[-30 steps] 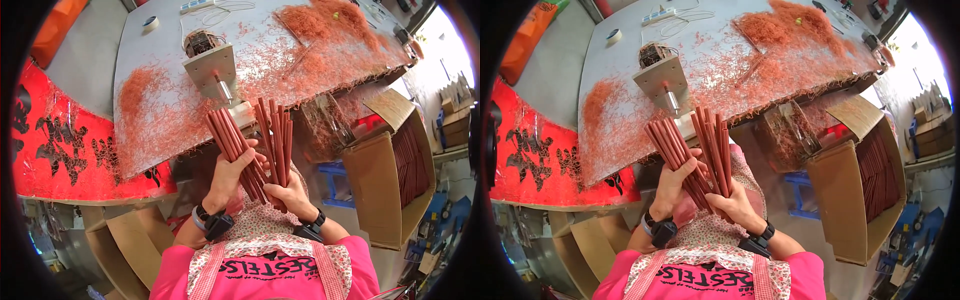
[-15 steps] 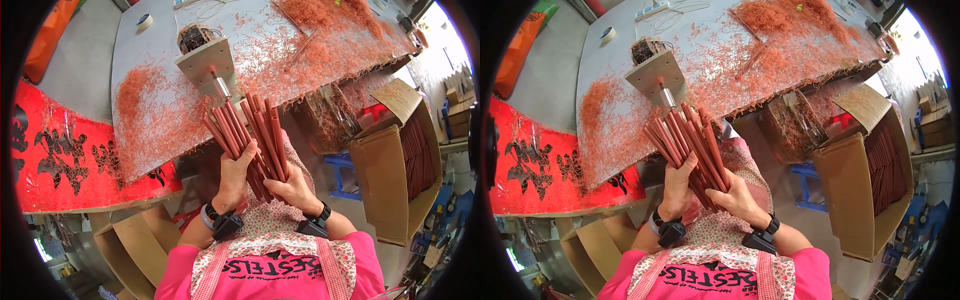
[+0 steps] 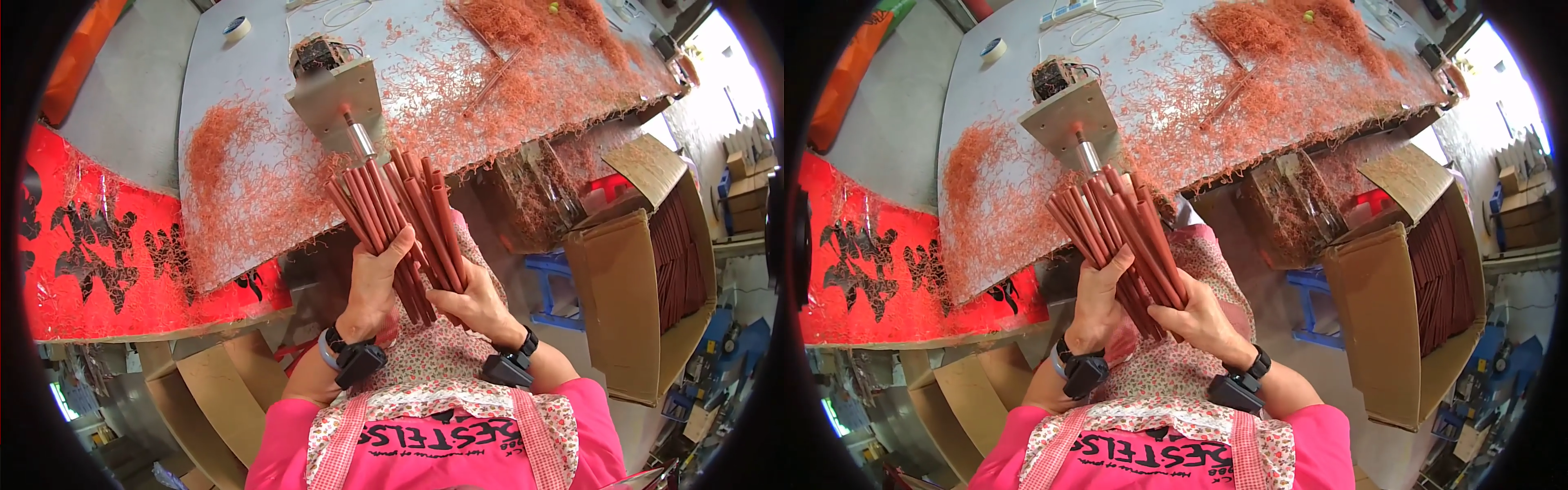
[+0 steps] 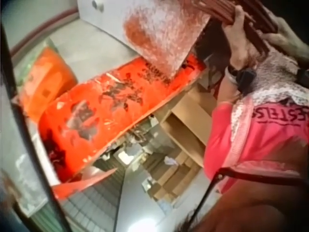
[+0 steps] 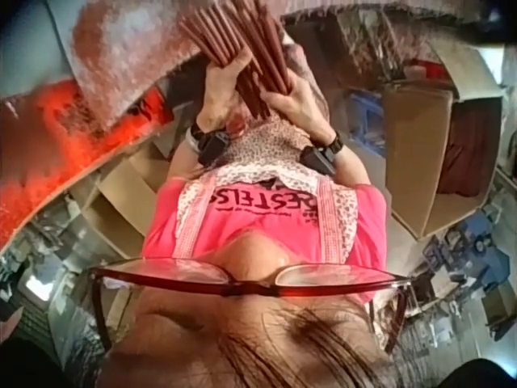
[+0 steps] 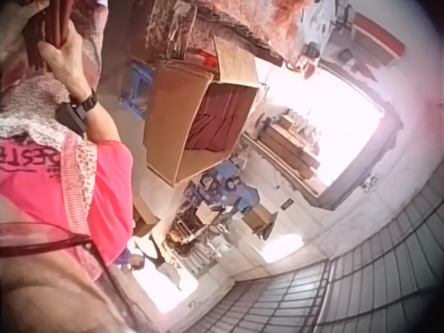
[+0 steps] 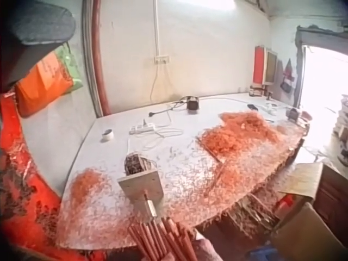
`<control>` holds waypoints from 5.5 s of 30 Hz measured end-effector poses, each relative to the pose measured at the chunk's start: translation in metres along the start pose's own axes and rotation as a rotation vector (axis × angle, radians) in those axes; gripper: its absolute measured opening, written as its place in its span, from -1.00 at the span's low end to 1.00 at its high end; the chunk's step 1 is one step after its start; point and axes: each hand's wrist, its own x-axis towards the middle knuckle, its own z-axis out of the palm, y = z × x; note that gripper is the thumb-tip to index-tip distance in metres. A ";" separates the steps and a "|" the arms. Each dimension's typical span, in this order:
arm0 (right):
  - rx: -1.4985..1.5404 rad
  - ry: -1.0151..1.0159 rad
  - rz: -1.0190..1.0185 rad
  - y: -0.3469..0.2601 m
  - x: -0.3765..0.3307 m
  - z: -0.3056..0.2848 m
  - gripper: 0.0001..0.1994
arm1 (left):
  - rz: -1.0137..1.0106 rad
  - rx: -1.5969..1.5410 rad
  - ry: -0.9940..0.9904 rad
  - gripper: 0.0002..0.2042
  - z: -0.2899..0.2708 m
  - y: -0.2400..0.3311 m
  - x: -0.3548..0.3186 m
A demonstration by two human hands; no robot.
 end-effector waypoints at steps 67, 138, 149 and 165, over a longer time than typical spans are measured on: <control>0.065 0.031 -0.024 0.017 -0.007 0.022 -0.59 | -0.125 -0.078 -0.160 -0.76 -0.030 -0.002 0.003; 0.125 -0.032 0.153 0.028 -0.029 0.019 -0.52 | -0.245 -0.135 -0.232 -0.77 -0.043 -0.005 -0.008; 0.130 -0.010 0.102 0.020 -0.009 0.026 -0.55 | -0.213 0.004 -0.164 -0.74 -0.038 0.005 0.010; -0.319 0.052 -0.213 0.060 -0.023 0.027 -0.27 | -0.231 -0.206 -0.246 -0.78 -0.032 -0.018 -0.011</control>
